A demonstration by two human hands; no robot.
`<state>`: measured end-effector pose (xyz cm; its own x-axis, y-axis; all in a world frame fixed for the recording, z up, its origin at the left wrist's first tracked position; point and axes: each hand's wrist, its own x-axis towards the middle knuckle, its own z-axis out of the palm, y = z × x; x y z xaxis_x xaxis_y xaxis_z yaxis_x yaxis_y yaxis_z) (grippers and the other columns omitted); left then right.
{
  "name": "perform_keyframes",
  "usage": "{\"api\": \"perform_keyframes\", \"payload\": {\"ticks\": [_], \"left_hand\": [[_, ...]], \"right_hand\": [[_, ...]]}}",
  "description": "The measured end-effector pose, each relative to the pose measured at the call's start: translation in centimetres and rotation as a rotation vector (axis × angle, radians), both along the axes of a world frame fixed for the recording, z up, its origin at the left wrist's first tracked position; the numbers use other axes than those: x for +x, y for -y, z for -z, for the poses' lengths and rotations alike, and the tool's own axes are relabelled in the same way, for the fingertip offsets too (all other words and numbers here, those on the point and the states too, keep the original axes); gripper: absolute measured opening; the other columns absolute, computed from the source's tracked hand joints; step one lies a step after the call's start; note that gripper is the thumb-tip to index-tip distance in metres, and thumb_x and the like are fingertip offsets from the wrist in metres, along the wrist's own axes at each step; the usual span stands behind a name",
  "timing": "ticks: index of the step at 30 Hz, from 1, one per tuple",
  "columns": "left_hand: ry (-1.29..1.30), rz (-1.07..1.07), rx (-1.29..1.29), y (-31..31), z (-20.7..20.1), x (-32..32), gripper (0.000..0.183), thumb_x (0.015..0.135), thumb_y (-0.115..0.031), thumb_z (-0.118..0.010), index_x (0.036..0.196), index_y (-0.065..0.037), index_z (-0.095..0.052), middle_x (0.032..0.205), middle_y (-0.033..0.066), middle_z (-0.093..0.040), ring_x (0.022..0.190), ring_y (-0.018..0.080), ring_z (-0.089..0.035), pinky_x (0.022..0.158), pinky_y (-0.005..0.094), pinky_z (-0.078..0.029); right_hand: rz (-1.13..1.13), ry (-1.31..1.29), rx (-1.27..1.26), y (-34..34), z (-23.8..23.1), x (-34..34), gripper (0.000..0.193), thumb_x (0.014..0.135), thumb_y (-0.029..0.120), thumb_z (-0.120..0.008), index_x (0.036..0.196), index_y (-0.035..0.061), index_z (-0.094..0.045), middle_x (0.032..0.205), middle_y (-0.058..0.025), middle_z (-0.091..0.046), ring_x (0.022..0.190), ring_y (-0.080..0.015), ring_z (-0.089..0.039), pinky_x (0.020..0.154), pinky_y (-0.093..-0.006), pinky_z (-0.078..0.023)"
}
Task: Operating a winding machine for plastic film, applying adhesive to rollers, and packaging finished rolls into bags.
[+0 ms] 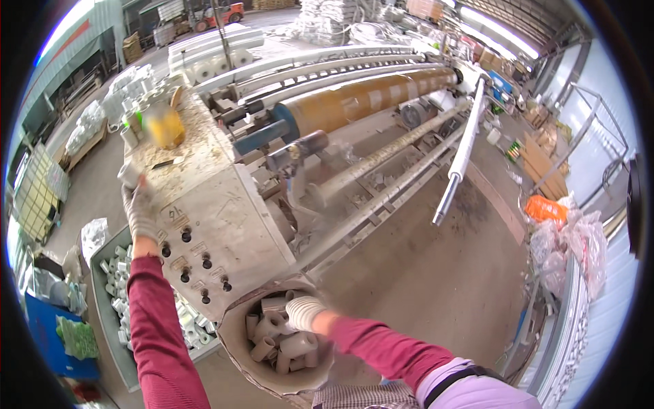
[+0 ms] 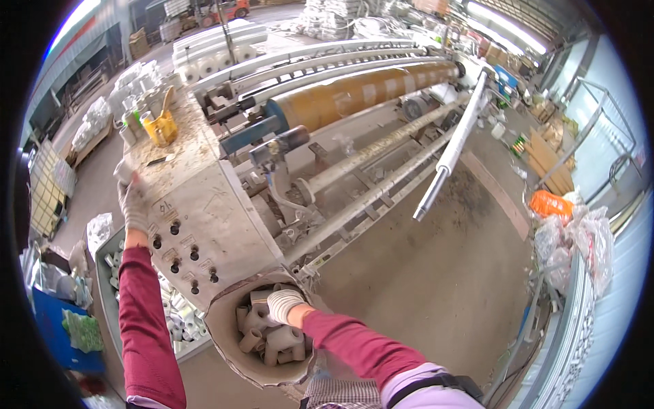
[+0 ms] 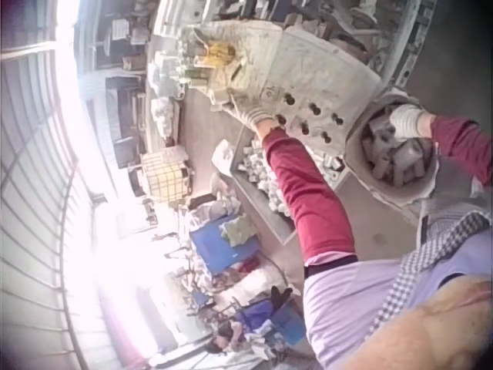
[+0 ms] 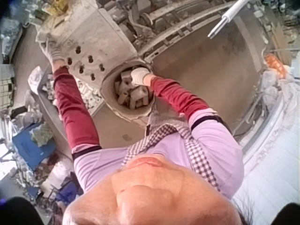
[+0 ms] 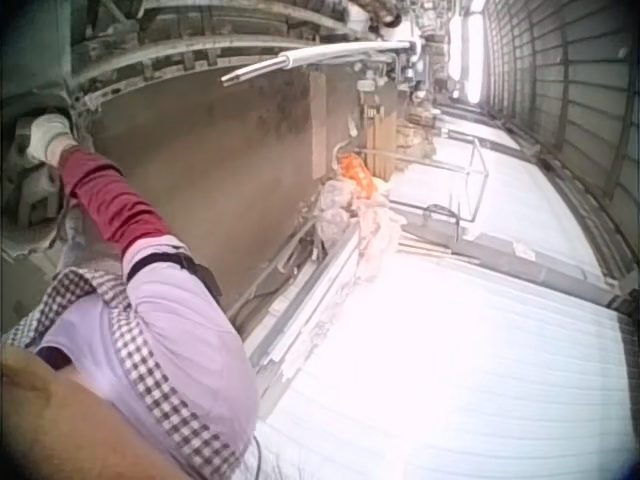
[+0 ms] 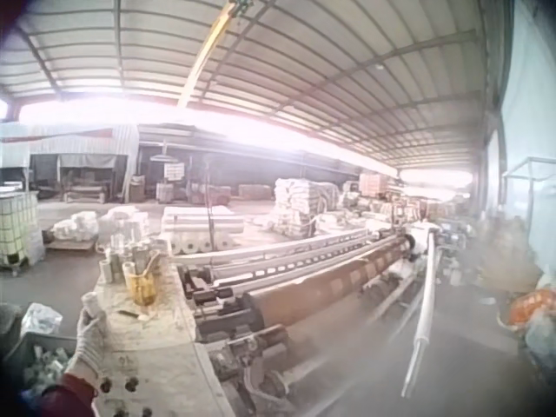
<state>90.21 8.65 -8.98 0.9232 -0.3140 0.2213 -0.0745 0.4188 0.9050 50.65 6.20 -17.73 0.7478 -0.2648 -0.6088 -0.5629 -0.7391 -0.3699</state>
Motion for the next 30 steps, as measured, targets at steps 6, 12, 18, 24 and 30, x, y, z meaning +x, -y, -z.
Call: {"api": "perform_keyframes", "payload": {"ticks": [6, 12, 18, 24, 30], "left_hand": [[0.077, 0.07, 0.145, -3.2, -1.8, -15.7, 0.044, 0.076, -0.019, -0.072, 0.114, -0.005, -0.053, 0.089, 0.0021, -0.057, 0.072, 0.0119, -0.055, 0.06, 0.024, -0.048], [0.262, 0.611, 0.753, -3.4, -1.3, -34.2, 0.047, 0.068, -0.016, -0.073, 0.109, 0.001, -0.059, 0.083, -0.0004, -0.059, 0.07, 0.0103, -0.056, 0.062, 0.0238, -0.048], [0.419, 0.713, 0.989, 4.3, -4.6, -45.2, 0.038, 0.062, -0.014, -0.076, 0.094, 0.002, -0.062, 0.073, 0.0088, -0.059, 0.067, 0.0104, -0.054, 0.062, 0.0271, -0.045], [0.645, 0.75, 1.09, 11.1, -7.6, -50.1, 0.047, 0.065, -0.023, -0.079, 0.102, 0.0, -0.061, 0.074, 0.004, -0.057, 0.068, 0.0086, -0.052, 0.064, 0.0257, -0.046], [0.905, 0.434, 0.868, 20.5, -4.2, -54.4, 0.048, 0.073, -0.022, -0.075, 0.114, -0.002, -0.057, 0.095, 0.014, -0.064, 0.085, 0.0164, -0.061, 0.077, 0.0282, -0.047]], "right_hand": [[0.829, 0.667, 1.447, 2.7, -6.5, -12.9, 0.048, 0.079, 0.023, -0.069, 0.119, 0.0027, -0.052, 0.105, -0.0075, -0.057, 0.087, -0.0134, -0.058, 0.076, -0.029, -0.051], [0.879, 1.218, 1.43, 4.6, -6.1, -21.5, 0.057, 0.08, 0.028, -0.07, 0.123, 0.0006, -0.046, 0.108, -0.0082, -0.056, 0.098, -0.0163, -0.056, 0.09, -0.0298, -0.045], [0.988, 1.343, 1.212, 15.5, -7.8, -22.5, 0.041, 0.083, 0.042, -0.063, 0.095, 0.003, -0.062, 0.089, -0.0045, -0.061, 0.084, -0.014, -0.059, 0.079, -0.0276, -0.049], [1.345, 1.595, 1.185, 30.1, -4.8, -27.8, 0.058, 0.083, 0.051, -0.059, 0.115, 0.0035, -0.052, 0.103, -0.0071, -0.055, 0.093, -0.0189, -0.058, 0.083, -0.036, -0.049], [1.184, 1.231, 1.429, 25.0, -3.8, -30.7, 0.076, 0.08, 0.048, -0.065, 0.131, 0.0007, -0.035, 0.11, -0.008, -0.053, 0.098, -0.0201, -0.057, 0.086, -0.0407, -0.048]]}}
